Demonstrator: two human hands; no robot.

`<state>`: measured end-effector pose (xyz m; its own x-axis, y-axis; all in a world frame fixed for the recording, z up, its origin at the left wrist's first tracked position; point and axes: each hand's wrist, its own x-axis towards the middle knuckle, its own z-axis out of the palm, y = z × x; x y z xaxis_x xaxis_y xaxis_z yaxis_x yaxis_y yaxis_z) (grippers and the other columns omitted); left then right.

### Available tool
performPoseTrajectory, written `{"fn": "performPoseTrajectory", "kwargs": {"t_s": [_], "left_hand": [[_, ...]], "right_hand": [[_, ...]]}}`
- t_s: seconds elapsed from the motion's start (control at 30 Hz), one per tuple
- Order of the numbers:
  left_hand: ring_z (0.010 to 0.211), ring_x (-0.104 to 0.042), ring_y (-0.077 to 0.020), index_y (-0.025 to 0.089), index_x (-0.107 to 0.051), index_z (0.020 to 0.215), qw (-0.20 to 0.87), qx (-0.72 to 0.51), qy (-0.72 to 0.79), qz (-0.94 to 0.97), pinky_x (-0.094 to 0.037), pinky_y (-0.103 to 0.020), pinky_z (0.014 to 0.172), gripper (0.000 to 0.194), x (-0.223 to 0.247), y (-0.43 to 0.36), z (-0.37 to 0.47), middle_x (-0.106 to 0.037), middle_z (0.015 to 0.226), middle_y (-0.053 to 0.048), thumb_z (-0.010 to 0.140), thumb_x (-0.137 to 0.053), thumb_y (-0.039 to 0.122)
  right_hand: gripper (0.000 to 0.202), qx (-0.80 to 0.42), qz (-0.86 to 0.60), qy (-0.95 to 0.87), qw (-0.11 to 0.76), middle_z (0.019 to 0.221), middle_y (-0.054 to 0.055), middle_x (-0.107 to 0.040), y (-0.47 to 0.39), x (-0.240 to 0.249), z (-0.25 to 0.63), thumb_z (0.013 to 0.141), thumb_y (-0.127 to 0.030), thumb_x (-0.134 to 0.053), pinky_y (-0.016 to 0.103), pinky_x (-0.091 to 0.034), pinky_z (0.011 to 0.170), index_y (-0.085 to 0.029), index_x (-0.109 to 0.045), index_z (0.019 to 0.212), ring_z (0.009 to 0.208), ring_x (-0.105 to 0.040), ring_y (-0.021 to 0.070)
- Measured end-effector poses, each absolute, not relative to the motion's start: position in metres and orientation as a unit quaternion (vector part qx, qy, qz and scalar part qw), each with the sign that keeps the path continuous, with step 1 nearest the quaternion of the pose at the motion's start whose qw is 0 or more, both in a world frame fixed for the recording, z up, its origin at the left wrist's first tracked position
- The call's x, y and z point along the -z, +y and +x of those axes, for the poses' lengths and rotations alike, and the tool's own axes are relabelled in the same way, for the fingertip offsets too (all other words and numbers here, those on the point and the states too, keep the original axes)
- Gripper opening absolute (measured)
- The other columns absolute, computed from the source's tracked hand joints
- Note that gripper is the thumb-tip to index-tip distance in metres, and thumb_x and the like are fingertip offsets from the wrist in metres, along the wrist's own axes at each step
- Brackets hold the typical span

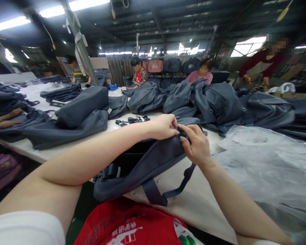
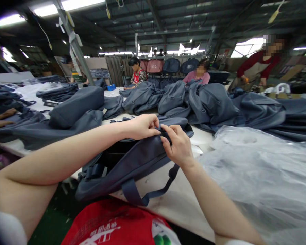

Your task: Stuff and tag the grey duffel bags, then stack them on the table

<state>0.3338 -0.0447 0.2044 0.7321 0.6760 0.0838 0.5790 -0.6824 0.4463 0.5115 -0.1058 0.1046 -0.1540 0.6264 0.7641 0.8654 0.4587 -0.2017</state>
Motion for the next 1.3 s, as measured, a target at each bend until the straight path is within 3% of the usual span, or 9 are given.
{"fn": "performPoseTrajectory", "kwargs": {"t_s": [0.1,0.47,0.73,0.83,0.93,1.07,1.13,1.2,1.3], "left_hand": [[0.056,-0.052,-0.0111,0.017,-0.057,0.090,0.245,-0.120,0.359,0.892,-0.039,-0.023,0.056,0.018,-0.205,-0.044,0.305,-0.058,0.063,0.005,0.076,-0.064,0.026],[0.046,-0.052,-0.0134,0.019,-0.057,0.077,0.377,-0.128,0.577,0.713,-0.039,-0.024,0.047,0.033,-0.142,-0.096,0.103,-0.060,0.053,0.003,0.075,-0.060,0.051],[0.060,-0.054,-0.0155,0.021,-0.055,0.065,0.212,-0.124,0.624,0.742,-0.036,-0.025,0.057,0.038,-0.113,-0.127,0.077,-0.059,0.061,0.001,0.084,-0.045,0.053],[0.068,-0.055,-0.0174,0.021,-0.056,0.067,0.213,-0.145,0.615,0.745,-0.038,-0.027,0.064,0.037,-0.110,-0.128,0.078,-0.061,0.069,0.000,0.086,-0.044,0.051],[0.070,-0.057,-0.0194,0.021,-0.057,0.070,0.283,-0.178,0.618,0.712,-0.042,-0.029,0.067,0.038,-0.099,-0.130,0.084,-0.063,0.069,-0.001,0.085,-0.046,0.054],[0.084,-0.061,-0.0216,0.019,-0.059,0.078,0.497,-0.299,0.559,0.592,-0.048,-0.032,0.081,0.043,-0.077,-0.133,0.099,-0.066,0.079,-0.003,0.081,-0.050,0.061],[0.087,-0.062,-0.0223,0.019,-0.060,0.081,0.546,-0.324,0.536,0.556,-0.049,-0.033,0.085,0.044,-0.071,-0.135,0.098,-0.066,0.082,-0.004,0.081,-0.050,0.062],[0.087,-0.062,-0.0234,0.021,-0.062,0.078,0.480,-0.306,0.559,0.603,-0.049,-0.034,0.086,0.042,-0.070,-0.135,0.086,-0.066,0.081,-0.003,0.082,-0.050,0.061],[0.094,-0.061,-0.0263,0.027,-0.067,0.073,0.208,-0.276,0.595,0.725,-0.048,-0.033,0.088,0.034,-0.065,-0.130,0.050,-0.068,0.087,-0.002,0.081,-0.051,0.056]], "right_hand": [[0.031,0.207,-0.500,-0.734,0.410,0.090,0.008,-0.066,-0.097,-0.100,0.511,0.091,-0.030,-0.043,0.030,-0.046,0.070,-0.017,-0.064,0.110,0.077,-0.062,0.0202],[0.022,0.233,-0.485,-0.742,0.400,0.085,0.004,-0.070,-0.081,-0.105,0.512,0.088,-0.021,-0.047,0.026,-0.044,0.068,-0.017,-0.069,0.092,0.074,-0.064,0.0173],[0.024,0.238,-0.483,-0.749,0.386,0.084,0.004,-0.071,-0.080,-0.103,0.506,0.088,-0.020,-0.045,0.027,-0.044,0.066,-0.018,-0.069,0.090,0.074,-0.064,0.0172],[0.026,0.228,-0.491,-0.748,0.384,0.084,0.004,-0.070,-0.082,-0.103,0.506,0.089,-0.021,-0.044,0.028,-0.044,0.066,-0.019,-0.069,0.090,0.073,-0.064,0.0179],[0.027,0.214,-0.495,-0.749,0.384,0.085,0.004,-0.071,-0.083,-0.104,0.506,0.089,-0.022,-0.043,0.029,-0.045,0.067,-0.019,-0.070,0.092,0.075,-0.065,0.0185],[0.027,0.203,-0.504,-0.743,0.391,0.088,0.004,-0.071,-0.083,-0.103,0.509,0.090,-0.021,-0.042,0.029,-0.045,0.070,-0.018,-0.069,0.092,0.079,-0.065,0.0187],[0.027,0.200,-0.506,-0.742,0.391,0.087,0.005,-0.071,-0.083,-0.103,0.512,0.090,-0.021,-0.042,0.029,-0.045,0.070,-0.018,-0.069,0.092,0.078,-0.065,0.0185],[0.027,0.195,-0.507,-0.745,0.387,0.085,0.005,-0.070,-0.083,-0.104,0.514,0.090,-0.022,-0.042,0.028,-0.045,0.070,-0.017,-0.069,0.090,0.076,-0.064,0.0177],[0.027,0.201,-0.516,-0.741,0.380,0.077,0.004,-0.067,-0.084,-0.105,0.515,0.091,-0.023,-0.042,0.027,-0.044,0.069,-0.017,-0.068,0.084,0.072,-0.062,0.0162]]}}
